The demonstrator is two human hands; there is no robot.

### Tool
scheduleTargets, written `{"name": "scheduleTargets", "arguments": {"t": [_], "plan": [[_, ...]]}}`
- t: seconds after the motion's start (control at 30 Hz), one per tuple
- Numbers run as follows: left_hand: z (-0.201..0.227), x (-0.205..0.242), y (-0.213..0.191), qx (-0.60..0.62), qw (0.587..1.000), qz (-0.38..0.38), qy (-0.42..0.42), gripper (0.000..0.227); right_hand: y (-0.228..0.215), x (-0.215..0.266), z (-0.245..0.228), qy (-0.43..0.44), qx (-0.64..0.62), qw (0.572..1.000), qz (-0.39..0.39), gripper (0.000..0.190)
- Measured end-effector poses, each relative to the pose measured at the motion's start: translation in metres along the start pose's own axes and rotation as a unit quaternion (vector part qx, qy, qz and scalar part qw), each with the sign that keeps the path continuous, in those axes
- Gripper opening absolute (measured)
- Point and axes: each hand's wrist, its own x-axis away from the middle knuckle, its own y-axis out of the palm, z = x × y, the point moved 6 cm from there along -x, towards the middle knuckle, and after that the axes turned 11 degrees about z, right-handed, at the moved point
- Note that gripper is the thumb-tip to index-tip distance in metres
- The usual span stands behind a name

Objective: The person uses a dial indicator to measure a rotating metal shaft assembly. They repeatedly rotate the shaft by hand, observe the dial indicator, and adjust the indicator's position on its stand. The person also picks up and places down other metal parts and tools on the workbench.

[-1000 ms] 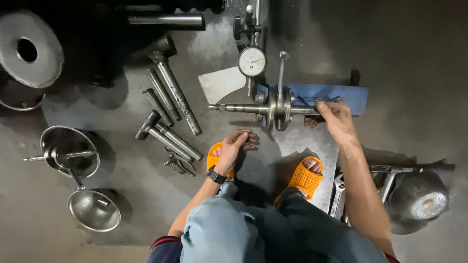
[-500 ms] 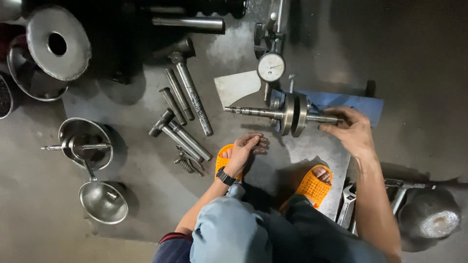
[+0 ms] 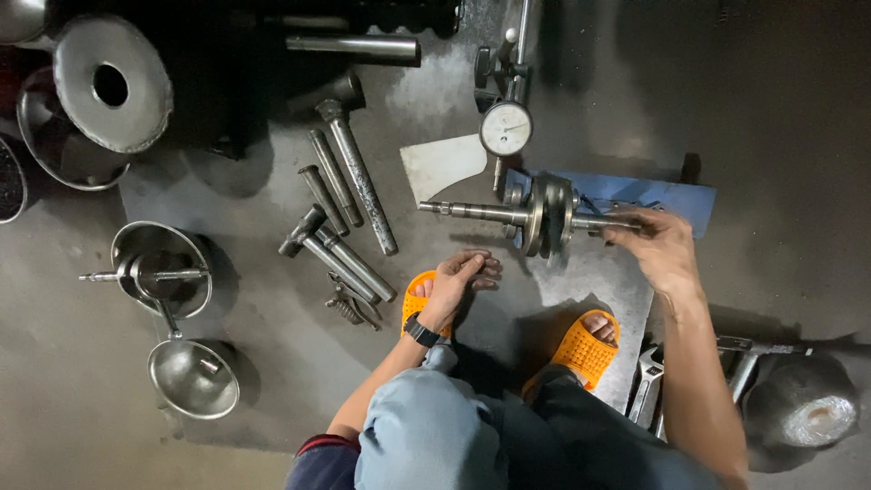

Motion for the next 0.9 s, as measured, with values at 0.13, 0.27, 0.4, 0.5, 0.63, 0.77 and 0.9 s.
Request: {"name": "scheduleTargets", "arguments": {"t": [0.13,0.27,0.4,0.5,0.63,0.77,0.9], "plan": [[-0.004,-0.004,-0.002,-0.001,1.0,0.006,0.007,0.03,0.002,0.017,-0.051,0.01,-0.027,0.999,-0.04,0.038],[-0.002,-0.002,-0.001,-0.008,1.0,0.006,0.003,0.028,0.002,0.012,-0.017,0.015,0.008,0.999,-0.042,0.035],[-0.014,-0.011,-0.008,-0.008,1.0,0.003,-0.001,0.026,0.005,0.008,-0.004,-0.009,0.015,1.0,0.003,0.02],[-0.005,-0.003,-0.001,-0.017,1.0,0.002,0.002,0.027,0.004,0.001,0.003,-0.052,0.015,0.999,-0.001,0.016],[-0.011,-0.007,-0.004,-0.015,1.0,0.001,-0.007,0.027,-0.001,0.006,-0.01,-0.064,-0.024,0.998,0.012,0.027],[-0.007,-0.004,-0.002,-0.01,1.0,0.013,-0.013,0.028,0.004,0.013,-0.044,-0.081,-0.069,0.994,-0.023,0.045],[-0.005,-0.004,0.002,-0.003,0.999,0.029,-0.023,0.031,0.006,0.002,-0.022,-0.022,-0.141,0.989,0.037,0.036]]}}
